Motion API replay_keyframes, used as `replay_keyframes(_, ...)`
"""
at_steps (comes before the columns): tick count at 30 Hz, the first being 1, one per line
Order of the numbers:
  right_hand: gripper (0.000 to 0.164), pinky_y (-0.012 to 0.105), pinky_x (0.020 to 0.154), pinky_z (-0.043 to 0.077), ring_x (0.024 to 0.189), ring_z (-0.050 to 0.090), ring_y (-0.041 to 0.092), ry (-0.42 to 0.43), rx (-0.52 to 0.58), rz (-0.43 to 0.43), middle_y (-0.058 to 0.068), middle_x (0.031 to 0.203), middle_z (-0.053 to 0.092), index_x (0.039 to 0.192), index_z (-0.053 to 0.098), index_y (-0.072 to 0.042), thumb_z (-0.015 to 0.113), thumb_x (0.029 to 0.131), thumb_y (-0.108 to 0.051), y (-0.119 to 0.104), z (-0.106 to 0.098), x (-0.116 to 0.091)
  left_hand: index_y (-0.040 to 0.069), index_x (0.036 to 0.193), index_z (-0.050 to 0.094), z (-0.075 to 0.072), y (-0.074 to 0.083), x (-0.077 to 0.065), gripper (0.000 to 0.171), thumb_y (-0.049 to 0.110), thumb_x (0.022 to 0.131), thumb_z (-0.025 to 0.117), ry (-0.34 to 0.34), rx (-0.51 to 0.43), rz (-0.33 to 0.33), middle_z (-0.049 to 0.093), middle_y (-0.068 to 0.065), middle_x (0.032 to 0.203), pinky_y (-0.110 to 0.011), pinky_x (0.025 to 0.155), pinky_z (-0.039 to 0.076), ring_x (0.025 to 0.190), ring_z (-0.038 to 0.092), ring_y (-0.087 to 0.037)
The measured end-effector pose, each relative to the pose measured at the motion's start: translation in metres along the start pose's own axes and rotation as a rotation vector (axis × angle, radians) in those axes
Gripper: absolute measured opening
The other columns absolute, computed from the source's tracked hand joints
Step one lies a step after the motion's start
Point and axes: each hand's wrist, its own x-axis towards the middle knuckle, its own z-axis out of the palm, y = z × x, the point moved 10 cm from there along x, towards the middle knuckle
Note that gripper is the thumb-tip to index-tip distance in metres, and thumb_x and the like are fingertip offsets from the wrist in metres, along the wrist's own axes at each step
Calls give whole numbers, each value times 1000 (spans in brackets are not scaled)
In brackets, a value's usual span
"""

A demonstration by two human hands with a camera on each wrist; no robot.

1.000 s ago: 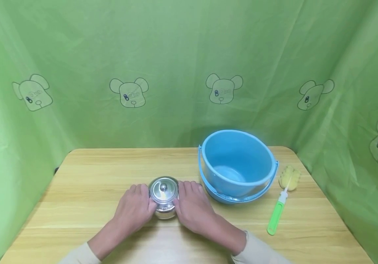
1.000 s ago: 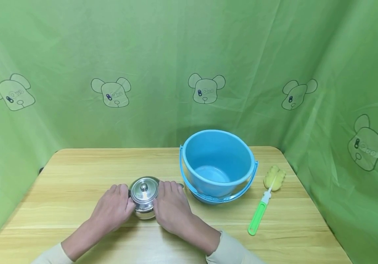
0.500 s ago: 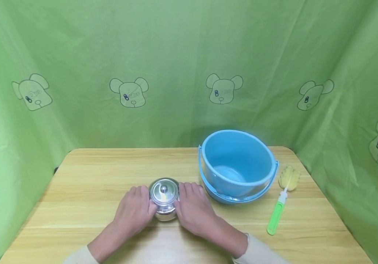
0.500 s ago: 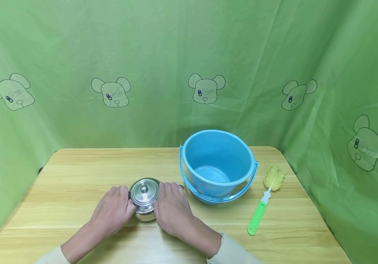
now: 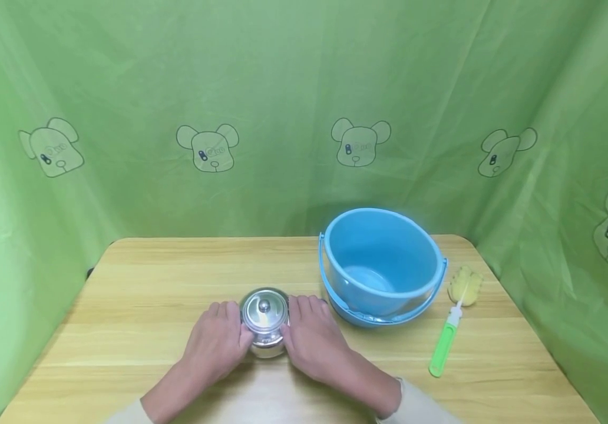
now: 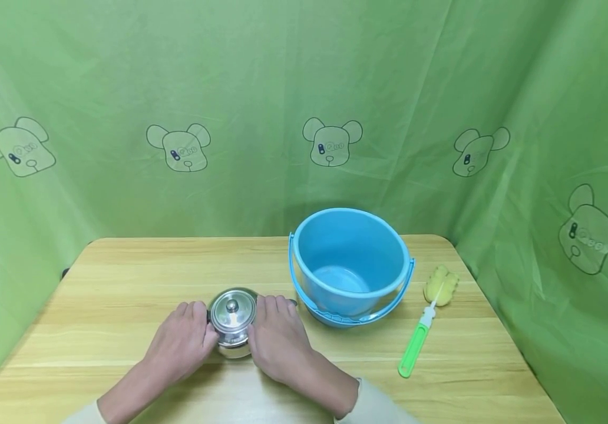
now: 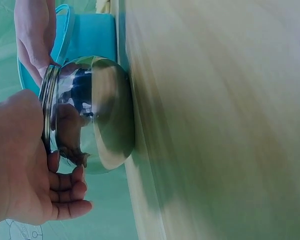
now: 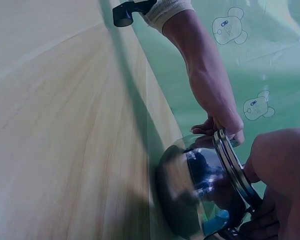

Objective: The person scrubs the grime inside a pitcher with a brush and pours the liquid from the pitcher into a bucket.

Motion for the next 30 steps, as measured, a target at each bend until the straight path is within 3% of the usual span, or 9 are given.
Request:
replay_keyframes(10, 58, 48, 111, 42, 124, 52, 35, 15, -18, -12, 20, 128, 59, 144, 47, 6, 45, 105, -38, -2, -1, -1, 9, 81, 46, -2, 1, -3, 20, 26, 90, 52, 9, -14, -16, 38, 1, 71, -24, 60, 28, 65, 32, -14)
replay_keyframes(23, 53, 44, 100, 45, 109, 54, 30, 8, 2, -25, 15, 113, 60, 134, 55, 5, 50, 103, -38, 1, -7, 3, 10, 83, 48, 2, -3, -2, 20, 27, 93, 52, -35, -60, -73, 41, 1, 73, -23, 61, 30, 66, 33, -14)
replay_keyframes(30, 58, 46, 106, 45, 120, 56, 33, 33, 51, -37, 19, 125, 62, 140, 53, 6, 54, 103, -38, 2, -13, 4, 11, 82, 48, 0, -4, -2, 21, 28, 94, 51, -16, -67, -84, 40, 1, 71, -24, 60, 29, 65, 33, -14)
